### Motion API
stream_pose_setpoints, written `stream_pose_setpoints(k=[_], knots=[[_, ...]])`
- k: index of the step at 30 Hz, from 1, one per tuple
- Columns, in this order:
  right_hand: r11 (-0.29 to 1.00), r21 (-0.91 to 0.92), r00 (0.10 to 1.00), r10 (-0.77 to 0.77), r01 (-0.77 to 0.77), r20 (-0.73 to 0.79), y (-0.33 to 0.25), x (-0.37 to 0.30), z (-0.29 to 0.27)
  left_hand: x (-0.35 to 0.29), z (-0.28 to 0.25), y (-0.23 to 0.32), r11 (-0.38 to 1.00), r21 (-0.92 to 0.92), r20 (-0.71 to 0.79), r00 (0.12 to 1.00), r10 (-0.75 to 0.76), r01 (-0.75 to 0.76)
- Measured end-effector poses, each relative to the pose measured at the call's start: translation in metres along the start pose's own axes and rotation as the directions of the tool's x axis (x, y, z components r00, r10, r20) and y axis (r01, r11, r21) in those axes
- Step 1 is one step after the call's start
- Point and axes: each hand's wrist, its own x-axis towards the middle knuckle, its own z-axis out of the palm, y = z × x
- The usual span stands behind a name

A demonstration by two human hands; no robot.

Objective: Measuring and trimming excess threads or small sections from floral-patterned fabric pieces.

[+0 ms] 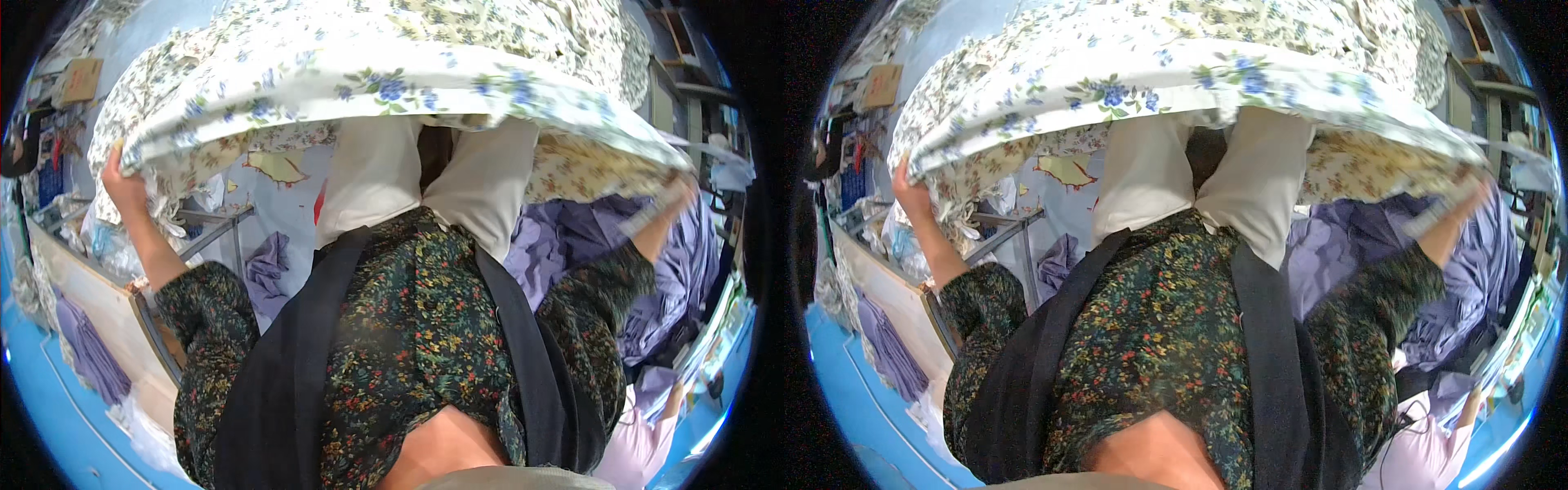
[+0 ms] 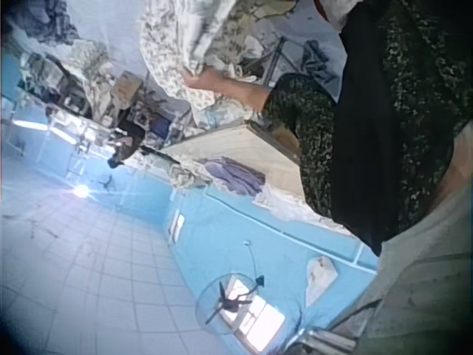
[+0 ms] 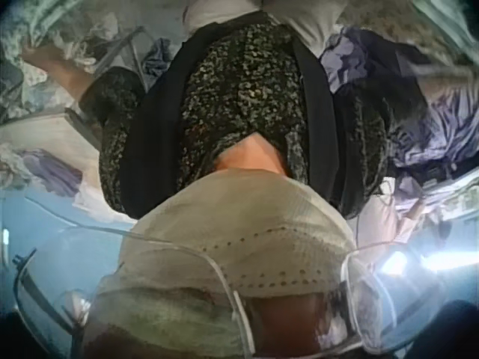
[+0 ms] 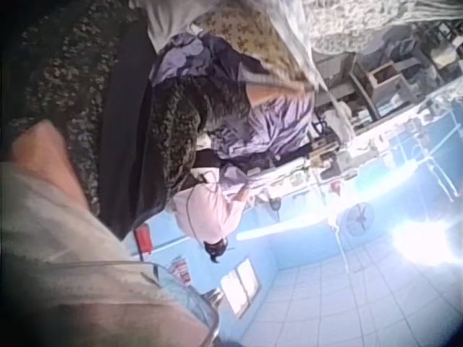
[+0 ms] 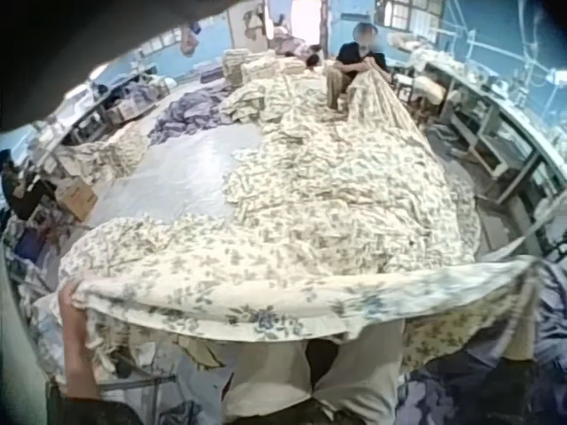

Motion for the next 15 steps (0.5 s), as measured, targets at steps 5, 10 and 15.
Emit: stream_pose_setpoints(k=[5, 10, 15], knots=[[0.989, -0.048, 0.990, 0.135, -0.137, -0.031, -0.179, -0.113, 0.068, -0.152, 0.067, -0.044, 0.985, 0.128, 0.694, 0.720, -0.007, -0.114], [0.737, 0.667, 0.969, -0.070, -0.110, 0.237, -0.386, -0.232, 0.065, -0.129, 0.095, 0.093, 0.825, -0.275, 0.586, 0.767, -0.262, 0.493], [0.636, 0.640, 0.701, -0.211, -0.431, 0.681, -0.445, -0.298, 0.117, -0.091, 0.109, 0.256, 0.651, -0.496, 0.643, 0.747, -0.170, 0.575]])
